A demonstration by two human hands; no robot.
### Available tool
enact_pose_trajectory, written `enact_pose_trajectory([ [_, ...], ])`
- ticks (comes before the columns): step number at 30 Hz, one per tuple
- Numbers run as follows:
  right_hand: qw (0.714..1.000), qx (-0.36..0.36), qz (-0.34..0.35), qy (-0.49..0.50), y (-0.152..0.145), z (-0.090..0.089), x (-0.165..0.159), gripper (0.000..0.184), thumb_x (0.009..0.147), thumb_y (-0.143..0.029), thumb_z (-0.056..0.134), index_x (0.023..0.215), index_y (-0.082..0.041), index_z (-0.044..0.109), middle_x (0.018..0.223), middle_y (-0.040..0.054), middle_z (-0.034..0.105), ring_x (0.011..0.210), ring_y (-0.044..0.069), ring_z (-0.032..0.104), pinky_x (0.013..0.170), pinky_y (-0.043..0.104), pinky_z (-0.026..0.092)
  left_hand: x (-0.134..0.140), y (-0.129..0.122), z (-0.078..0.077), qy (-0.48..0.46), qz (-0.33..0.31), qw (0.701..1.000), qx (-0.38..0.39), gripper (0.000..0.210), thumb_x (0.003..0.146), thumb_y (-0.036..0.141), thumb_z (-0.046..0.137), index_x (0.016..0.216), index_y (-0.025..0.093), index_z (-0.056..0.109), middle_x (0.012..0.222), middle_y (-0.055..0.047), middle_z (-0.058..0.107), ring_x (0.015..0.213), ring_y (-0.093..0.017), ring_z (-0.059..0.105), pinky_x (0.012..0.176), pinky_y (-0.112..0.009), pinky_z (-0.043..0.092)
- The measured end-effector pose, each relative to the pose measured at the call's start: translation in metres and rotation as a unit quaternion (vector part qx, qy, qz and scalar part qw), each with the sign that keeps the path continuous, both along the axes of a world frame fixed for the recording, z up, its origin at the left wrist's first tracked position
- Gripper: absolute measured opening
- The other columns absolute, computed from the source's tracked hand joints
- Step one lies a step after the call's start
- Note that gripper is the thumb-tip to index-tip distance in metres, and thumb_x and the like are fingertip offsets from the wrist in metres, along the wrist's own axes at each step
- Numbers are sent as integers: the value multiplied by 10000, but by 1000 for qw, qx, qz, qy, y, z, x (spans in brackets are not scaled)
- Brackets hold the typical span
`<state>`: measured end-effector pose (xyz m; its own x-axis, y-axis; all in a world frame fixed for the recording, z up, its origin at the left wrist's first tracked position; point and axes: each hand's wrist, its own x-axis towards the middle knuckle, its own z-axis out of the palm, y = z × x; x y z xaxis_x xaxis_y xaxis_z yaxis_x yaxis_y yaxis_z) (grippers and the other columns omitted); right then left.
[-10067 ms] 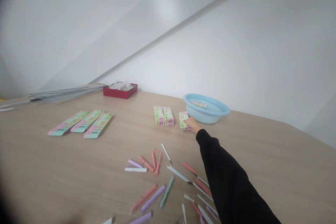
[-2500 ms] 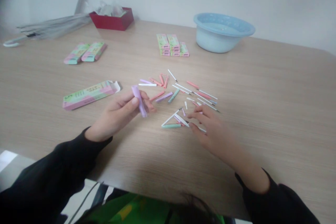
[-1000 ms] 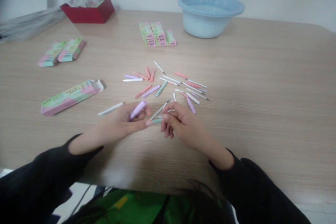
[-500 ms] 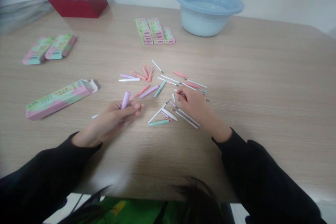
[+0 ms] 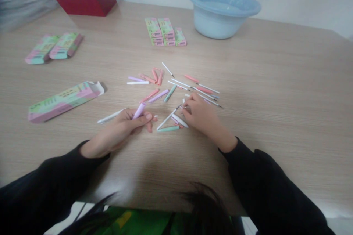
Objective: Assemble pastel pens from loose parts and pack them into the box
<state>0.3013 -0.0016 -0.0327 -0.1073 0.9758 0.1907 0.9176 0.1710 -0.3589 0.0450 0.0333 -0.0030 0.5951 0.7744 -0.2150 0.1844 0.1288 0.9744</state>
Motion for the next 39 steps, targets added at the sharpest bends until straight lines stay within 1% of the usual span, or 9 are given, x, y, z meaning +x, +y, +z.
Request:
enact_pose_trajectory([
  [7,1000,1,7,-9,2,-3,-16,190,931,-196,507,821,-161,657,995,132,641,943,269,591,848,399,436,0,0,0,18,-7,999,31,327,891,383,649,672,159,745,766,-31,689,590,-111,443,534,-242,287],
  [9,1000,3,15,3,0,5,-17,181,946,-209,499,861,-159,651,971,121,668,934,264,598,846,401,428,0,0,-1,20,-3,999,33,319,895,385,644,690,161,744,800,-33,710,575,-106,427,515,-237,273],
  [12,993,-34,42,105,-10,25,-22,186,969,-263,507,874,-176,641,798,45,676,749,190,595,700,321,425,1,-1,-1,18,-5,999,41,307,895,383,640,703,162,732,859,-42,736,558,-100,418,487,-228,258],
  [15,972,-65,69,215,-22,42,-31,185,959,-298,548,850,-192,654,717,-1,647,644,143,544,611,276,387,2,-2,1,25,-18,998,49,314,910,384,621,712,163,722,744,-21,693,526,-97,393,484,-230,258],
  [20,967,-54,91,230,-29,48,-42,161,950,-261,564,840,-192,660,747,-1,657,662,138,544,642,281,396,2,-5,3,25,-36,998,50,322,932,375,603,713,175,728,515,37,517,500,-114,407,537,-252,324],
  [26,964,-54,126,228,-26,48,-45,148,937,-231,588,836,-200,691,794,14,695,742,157,604,710,293,430,5,-4,0,6,-60,996,65,280,907,319,640,691,166,733,742,-2,676,698,-136,560,686,-256,410],
  [30,938,-98,95,318,-27,43,-50,131,911,-312,657,854,-201,698,744,-1,691,663,138,588,631,272,433,6,-8,0,10,-81,996,21,326,902,413,644,701,167,721,551,38,487,520,-102,394,515,-235,290],
  [34,892,-102,95,429,-30,38,-53,166,904,-371,683,941,-216,729,787,3,718,663,136,601,629,274,466,7,-12,-1,-45,-44,997,-47,412,883,543,636,697,177,668,492,77,273,451,-89,193,454,-261,127],
  [39,927,-33,116,356,-31,45,-54,135,941,-246,640,936,-246,775,842,4,719,759,149,624,710,294,471,7,-12,-4,-58,-29,997,-52,417,886,547,641,705,172,671,486,77,263,462,-91,191,461,-270,113],
])
